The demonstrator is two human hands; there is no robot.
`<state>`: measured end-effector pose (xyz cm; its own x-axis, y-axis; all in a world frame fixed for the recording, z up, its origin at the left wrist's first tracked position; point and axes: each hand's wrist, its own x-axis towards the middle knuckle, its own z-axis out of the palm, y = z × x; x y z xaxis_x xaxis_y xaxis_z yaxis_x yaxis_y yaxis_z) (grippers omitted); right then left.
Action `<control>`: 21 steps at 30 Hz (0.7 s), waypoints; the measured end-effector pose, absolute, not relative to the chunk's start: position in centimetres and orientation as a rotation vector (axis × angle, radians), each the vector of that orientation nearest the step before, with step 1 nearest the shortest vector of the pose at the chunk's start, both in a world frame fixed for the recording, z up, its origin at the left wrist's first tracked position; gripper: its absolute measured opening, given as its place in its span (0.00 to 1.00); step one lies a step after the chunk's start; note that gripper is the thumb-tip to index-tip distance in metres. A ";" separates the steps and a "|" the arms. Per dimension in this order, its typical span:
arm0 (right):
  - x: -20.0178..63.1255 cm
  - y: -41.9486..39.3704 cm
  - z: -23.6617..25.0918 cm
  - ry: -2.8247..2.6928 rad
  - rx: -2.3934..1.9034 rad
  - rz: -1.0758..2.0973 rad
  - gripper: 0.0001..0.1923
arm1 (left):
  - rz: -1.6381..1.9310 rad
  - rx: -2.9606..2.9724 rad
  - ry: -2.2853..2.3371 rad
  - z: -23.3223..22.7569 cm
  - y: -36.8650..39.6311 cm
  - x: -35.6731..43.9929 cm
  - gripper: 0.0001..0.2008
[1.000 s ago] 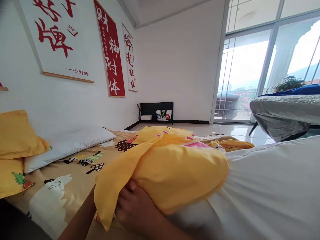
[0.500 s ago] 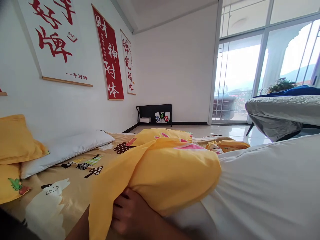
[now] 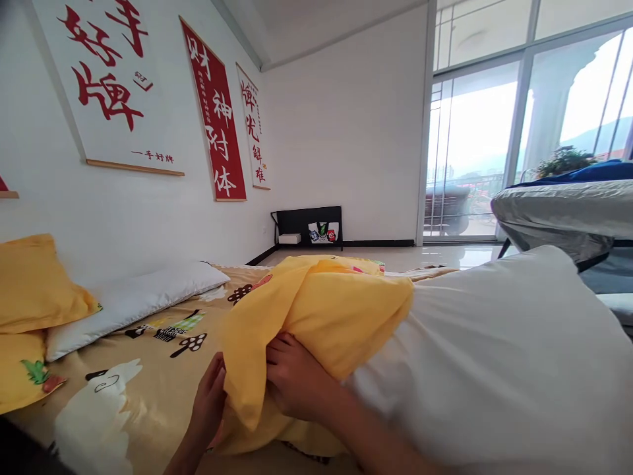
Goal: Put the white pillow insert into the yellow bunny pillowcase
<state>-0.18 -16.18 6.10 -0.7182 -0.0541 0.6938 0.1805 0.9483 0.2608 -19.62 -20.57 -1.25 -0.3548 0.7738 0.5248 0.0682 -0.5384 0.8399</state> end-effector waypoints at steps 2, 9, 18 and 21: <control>-0.3 -16.0 6.1 -2.284 -0.117 -0.465 0.06 | 1.892 1.477 1.126 -1.8 -20.5 -19.2 0.19; 0.0 -16.4 5.7 -2.299 -0.179 -0.595 0.05 | 1.992 1.366 0.971 -0.9 -20.6 -19.3 0.14; 0.8 -15.1 12.9 -1.982 -0.389 -0.820 0.25 | 2.210 1.130 0.998 -0.9 -25.7 -19.6 0.17; -0.7 -14.7 15.4 -2.039 -0.278 -0.818 0.12 | 2.182 1.020 1.002 -1.2 -26.7 -19.6 0.19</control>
<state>-0.75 -14.66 15.42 -0.5746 -0.1109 0.8109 0.4803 0.7565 0.4438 -19.55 -26.70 -1.23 -0.5768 0.7044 0.4136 -0.1453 -0.5868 0.7966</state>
